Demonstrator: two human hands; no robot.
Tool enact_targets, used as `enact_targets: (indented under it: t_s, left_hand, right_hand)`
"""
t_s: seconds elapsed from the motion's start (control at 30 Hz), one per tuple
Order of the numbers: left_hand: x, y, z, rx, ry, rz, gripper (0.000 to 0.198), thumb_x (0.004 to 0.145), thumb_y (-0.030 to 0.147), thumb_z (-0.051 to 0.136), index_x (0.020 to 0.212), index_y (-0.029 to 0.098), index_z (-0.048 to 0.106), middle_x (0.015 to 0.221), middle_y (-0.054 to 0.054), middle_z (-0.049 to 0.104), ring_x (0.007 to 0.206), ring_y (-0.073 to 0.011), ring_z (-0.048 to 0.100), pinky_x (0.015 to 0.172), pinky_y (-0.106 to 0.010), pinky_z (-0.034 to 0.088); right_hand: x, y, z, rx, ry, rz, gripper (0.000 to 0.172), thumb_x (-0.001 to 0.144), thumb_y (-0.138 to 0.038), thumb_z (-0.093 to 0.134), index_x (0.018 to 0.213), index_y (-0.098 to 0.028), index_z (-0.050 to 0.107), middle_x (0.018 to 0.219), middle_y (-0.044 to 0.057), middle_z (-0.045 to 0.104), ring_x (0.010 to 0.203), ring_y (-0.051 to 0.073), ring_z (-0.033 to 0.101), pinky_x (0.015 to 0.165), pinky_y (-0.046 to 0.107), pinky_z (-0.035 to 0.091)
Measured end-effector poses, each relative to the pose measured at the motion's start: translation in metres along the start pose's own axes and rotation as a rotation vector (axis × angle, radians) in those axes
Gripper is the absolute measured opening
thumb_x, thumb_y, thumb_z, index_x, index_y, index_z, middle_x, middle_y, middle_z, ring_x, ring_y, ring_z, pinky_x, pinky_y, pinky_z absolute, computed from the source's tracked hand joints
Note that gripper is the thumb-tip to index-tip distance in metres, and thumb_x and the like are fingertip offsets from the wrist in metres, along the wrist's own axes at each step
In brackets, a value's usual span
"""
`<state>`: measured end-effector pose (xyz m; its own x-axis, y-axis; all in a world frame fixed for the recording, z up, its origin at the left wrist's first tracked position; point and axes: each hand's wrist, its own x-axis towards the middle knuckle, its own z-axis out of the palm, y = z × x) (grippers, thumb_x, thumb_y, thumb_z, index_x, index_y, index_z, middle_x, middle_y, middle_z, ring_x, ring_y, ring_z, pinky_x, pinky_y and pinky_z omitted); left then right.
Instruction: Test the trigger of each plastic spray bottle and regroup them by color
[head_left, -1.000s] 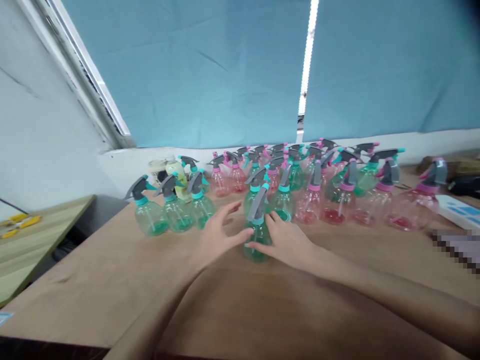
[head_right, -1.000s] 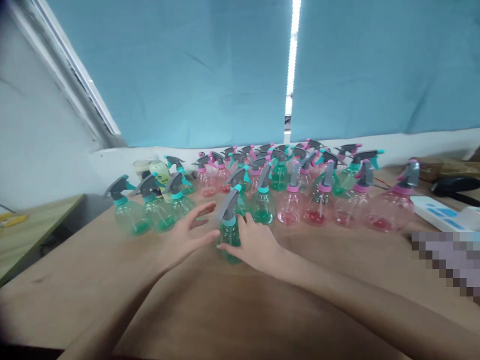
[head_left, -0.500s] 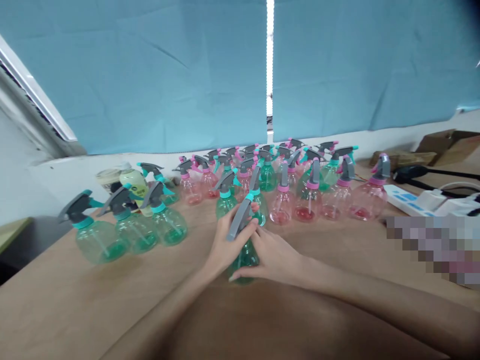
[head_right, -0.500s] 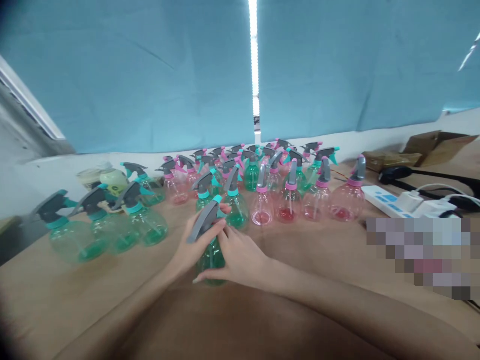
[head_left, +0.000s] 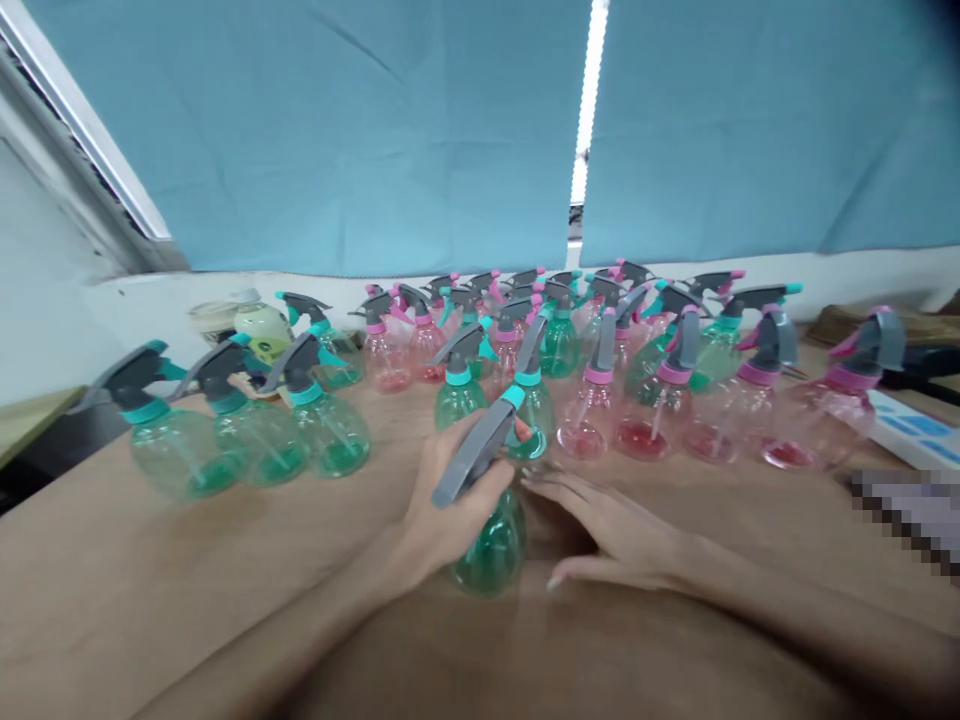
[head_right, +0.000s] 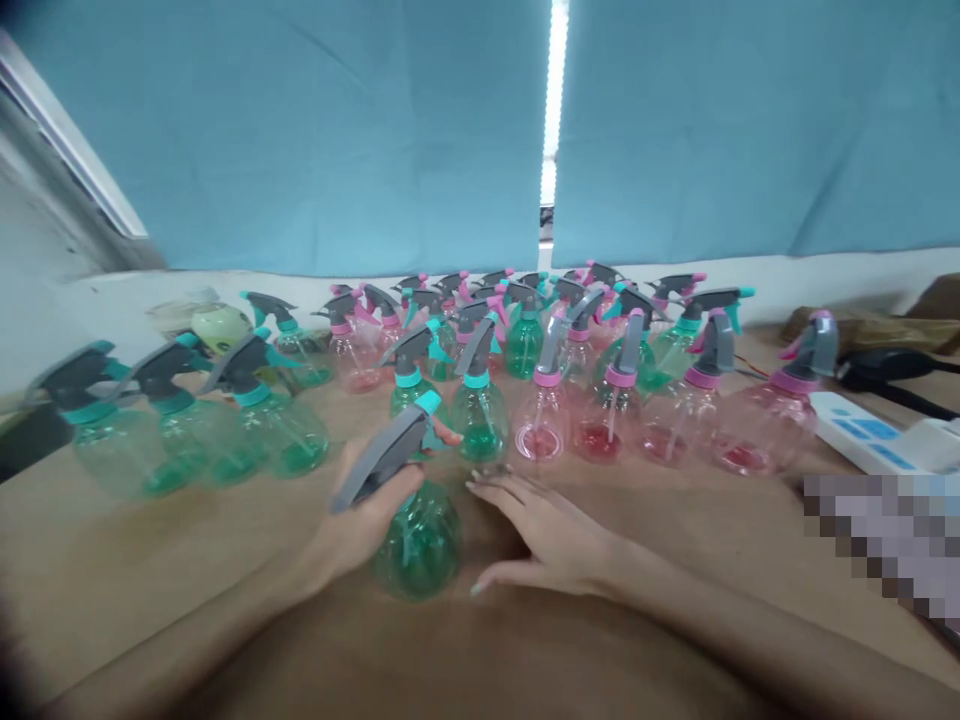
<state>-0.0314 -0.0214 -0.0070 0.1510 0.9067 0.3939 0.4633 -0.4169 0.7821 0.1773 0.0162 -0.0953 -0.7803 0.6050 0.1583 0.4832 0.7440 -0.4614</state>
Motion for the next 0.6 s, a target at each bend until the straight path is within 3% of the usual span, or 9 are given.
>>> enact_targets:
  t_s: [0.17,0.43,0.6]
  left_hand:
    - [-0.001,-0.002,-0.004,-0.003,-0.051,-0.062,0.028,0.074,0.018,0.047,0.095,0.025,0.063,0.054,0.006,0.048,0.046,-0.0136,0.044,0.047,-0.026,0.035]
    - [0.0,-0.004,-0.006,-0.026,-0.044,-0.09,0.014,0.072,0.023,0.05,0.079,0.022,0.062,0.069,0.001,0.064,0.054,-0.0136,0.053,0.052,-0.026,0.042]
    - [-0.002,-0.01,-0.01,-0.008,-0.035,-0.104,0.015,0.075,0.026,0.053,0.083,0.023,0.066,0.071,0.0,0.068,0.065,-0.0177,0.063,0.062,-0.029,0.049]
  right_hand:
    - [-0.012,0.009,0.002,-0.002,-0.049,-0.021,0.086,0.077,-0.068,0.056,0.144,-0.017,0.035,0.149,0.011,0.037,0.137,0.028,0.032,0.112,0.048,0.028]
    - [-0.011,0.01,-0.004,0.057,-0.074,-0.049,0.084,0.079,-0.064,0.058,0.144,-0.015,0.035,0.151,0.01,0.031,0.139,0.027,0.027,0.115,0.045,0.022]
    - [-0.012,0.012,-0.002,0.068,-0.082,-0.053,0.086,0.079,-0.065,0.057,0.145,-0.016,0.033,0.151,0.009,0.03,0.14,0.027,0.025,0.115,0.045,0.021]
